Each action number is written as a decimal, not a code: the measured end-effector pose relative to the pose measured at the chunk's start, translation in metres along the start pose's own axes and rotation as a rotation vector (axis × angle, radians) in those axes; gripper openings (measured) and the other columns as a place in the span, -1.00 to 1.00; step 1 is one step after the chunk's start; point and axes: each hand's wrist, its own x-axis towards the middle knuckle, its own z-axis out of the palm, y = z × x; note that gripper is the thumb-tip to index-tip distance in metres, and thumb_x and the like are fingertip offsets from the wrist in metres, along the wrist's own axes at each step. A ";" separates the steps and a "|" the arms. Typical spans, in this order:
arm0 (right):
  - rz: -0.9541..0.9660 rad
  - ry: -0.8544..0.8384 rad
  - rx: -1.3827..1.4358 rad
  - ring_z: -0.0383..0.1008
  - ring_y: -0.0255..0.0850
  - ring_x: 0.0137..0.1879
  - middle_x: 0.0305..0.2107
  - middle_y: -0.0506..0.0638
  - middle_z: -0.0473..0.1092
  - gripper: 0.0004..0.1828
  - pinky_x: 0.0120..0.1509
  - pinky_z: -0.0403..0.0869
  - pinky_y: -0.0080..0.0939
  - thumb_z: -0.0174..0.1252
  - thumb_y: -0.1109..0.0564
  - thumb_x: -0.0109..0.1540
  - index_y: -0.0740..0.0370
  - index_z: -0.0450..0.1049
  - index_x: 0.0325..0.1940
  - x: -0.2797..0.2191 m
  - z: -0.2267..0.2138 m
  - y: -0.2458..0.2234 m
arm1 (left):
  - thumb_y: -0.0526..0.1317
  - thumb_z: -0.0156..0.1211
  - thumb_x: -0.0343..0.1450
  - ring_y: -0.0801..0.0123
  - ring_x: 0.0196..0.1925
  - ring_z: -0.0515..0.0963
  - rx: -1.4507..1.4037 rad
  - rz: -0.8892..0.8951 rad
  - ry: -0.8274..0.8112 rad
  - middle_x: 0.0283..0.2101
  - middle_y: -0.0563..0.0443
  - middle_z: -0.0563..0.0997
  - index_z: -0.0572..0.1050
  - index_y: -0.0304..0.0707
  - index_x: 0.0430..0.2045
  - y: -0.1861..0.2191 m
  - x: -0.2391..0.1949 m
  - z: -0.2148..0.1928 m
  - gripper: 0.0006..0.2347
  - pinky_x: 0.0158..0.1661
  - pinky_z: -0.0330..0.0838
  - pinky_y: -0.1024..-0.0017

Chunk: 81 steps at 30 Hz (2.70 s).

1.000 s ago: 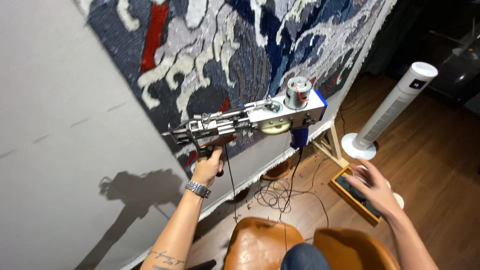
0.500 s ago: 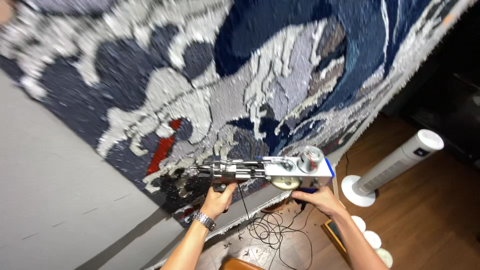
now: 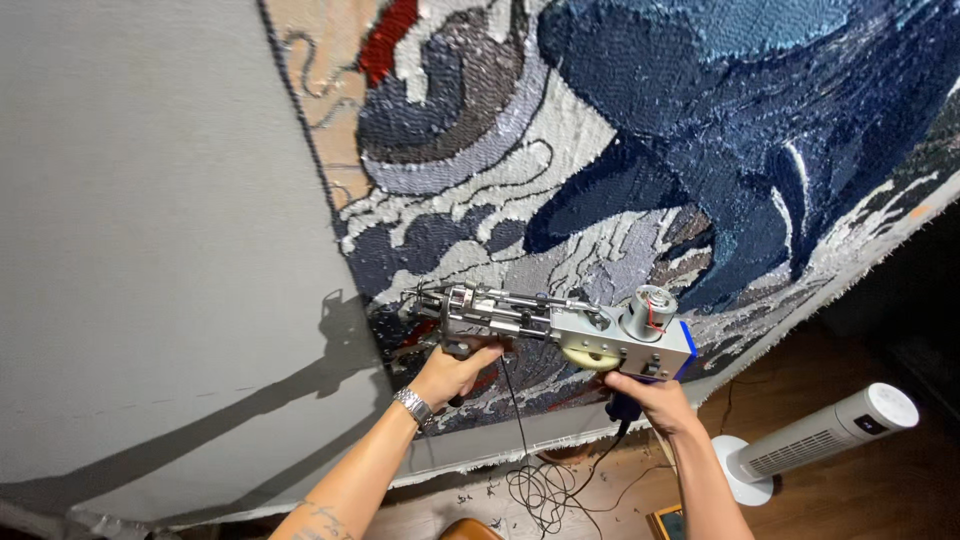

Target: The person prepares a roll of dark gray yarn, threads it into the tufting gun, and uses the tool to tuft the gray yarn into a rug design on a vertical frame.

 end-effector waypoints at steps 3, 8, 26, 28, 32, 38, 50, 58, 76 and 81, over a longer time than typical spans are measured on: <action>-0.122 -0.112 0.177 0.64 0.08 -0.35 -0.45 0.35 0.64 -0.67 -0.08 0.60 -0.04 0.50 0.16 0.06 0.58 0.68 -0.36 -0.032 0.008 -0.020 | -0.09 0.23 0.53 0.45 -0.84 0.24 0.084 0.002 0.024 -0.91 0.08 0.26 0.29 -0.13 -0.91 0.033 -0.025 -0.008 -0.50 -0.58 0.25 0.48; -0.324 -0.110 0.426 0.49 0.10 -0.45 -0.44 0.31 0.50 -0.63 -0.38 0.56 0.11 0.43 0.34 0.04 0.49 0.51 -0.12 -0.053 0.022 -0.018 | -0.10 0.25 0.51 0.46 -0.80 0.22 0.103 -0.076 0.027 -0.84 0.11 0.26 0.54 -0.13 -0.55 0.064 -0.044 -0.026 -0.77 -0.63 0.11 0.47; -0.171 0.053 0.393 0.39 0.28 -0.33 -0.35 0.39 0.39 -0.69 -0.28 0.46 0.41 0.22 0.37 0.24 0.52 0.45 0.06 -0.164 0.021 -0.049 | -0.04 0.39 0.37 0.61 -0.77 0.21 -0.074 -0.132 -0.158 -0.69 0.24 0.33 0.69 -0.11 -0.22 0.129 -0.052 -0.048 -0.77 -0.77 0.06 0.62; -0.253 -0.009 0.384 0.34 0.27 -0.49 -0.54 0.43 0.34 -0.76 -0.39 0.39 0.30 0.22 0.32 0.26 0.58 0.46 -0.06 -0.166 0.020 -0.043 | -0.08 0.36 0.41 0.62 -0.84 0.22 -0.118 -0.094 -0.202 -0.72 0.23 0.40 0.70 -0.17 -0.18 0.132 -0.053 -0.050 -0.78 -0.78 0.01 0.65; -0.455 -0.110 0.432 0.20 -0.04 -0.60 -0.62 0.16 0.22 -0.86 -0.49 0.22 -0.06 0.20 0.31 0.27 0.43 0.37 -0.27 -0.175 0.026 -0.056 | -0.04 0.35 0.40 0.58 -0.76 0.47 -0.132 -0.169 -0.212 -0.58 0.16 0.49 0.65 -0.24 -0.21 0.141 -0.056 -0.049 -0.73 -0.77 0.11 0.68; -0.361 -0.147 0.551 0.07 -0.13 -0.60 -0.62 0.12 0.12 -0.82 -0.50 0.08 -0.10 0.15 0.24 0.29 0.48 0.40 -0.16 -0.165 0.019 -0.054 | 0.02 0.30 0.38 0.52 -0.63 0.63 -0.012 -0.118 -0.160 -0.51 0.06 0.65 0.66 -0.15 -0.03 0.165 -0.069 -0.045 -0.64 -0.73 0.15 0.71; -0.300 -0.211 0.553 0.05 -0.19 -0.62 -0.66 0.04 0.06 -0.83 -0.50 0.04 -0.15 0.12 0.16 0.33 0.35 0.38 -0.12 -0.167 0.011 -0.052 | -0.06 0.27 0.39 0.53 -0.57 0.65 0.007 -0.061 -0.095 -0.24 0.12 0.66 0.62 0.00 0.05 0.161 -0.079 -0.045 -0.66 -0.66 0.09 0.72; -0.425 -0.159 0.546 0.06 -0.09 -0.62 -0.68 0.10 0.03 -0.67 -0.49 0.05 -0.09 0.06 0.26 0.31 0.70 0.45 -0.01 -0.211 0.048 -0.060 | -0.08 0.30 0.43 0.47 -0.48 0.71 -0.044 -0.086 -0.190 -0.10 0.16 0.68 0.62 0.05 -0.10 0.162 -0.073 -0.067 -0.80 -0.67 0.13 0.73; -0.597 0.062 0.360 0.17 -0.05 -0.65 -0.73 0.18 0.20 -0.79 -0.55 0.23 -0.09 0.11 0.29 0.29 0.62 0.41 -0.26 -0.238 0.081 -0.045 | -0.25 0.11 0.52 0.61 -0.79 0.21 -0.092 -0.034 -0.375 -0.82 0.20 0.29 0.70 -0.09 -0.16 0.107 -0.043 -0.084 -0.81 -0.68 0.07 0.60; -0.577 -0.137 0.630 0.43 0.04 -0.38 -0.24 0.39 0.49 -0.13 -0.41 0.47 -0.03 0.48 -0.24 0.11 0.44 0.35 0.21 -0.181 0.046 0.034 | -0.13 0.12 0.46 0.48 -0.68 0.30 0.058 -0.093 -0.219 -0.75 0.17 0.37 0.28 -0.03 -0.85 0.069 -0.032 -0.078 -0.63 -0.48 0.19 0.44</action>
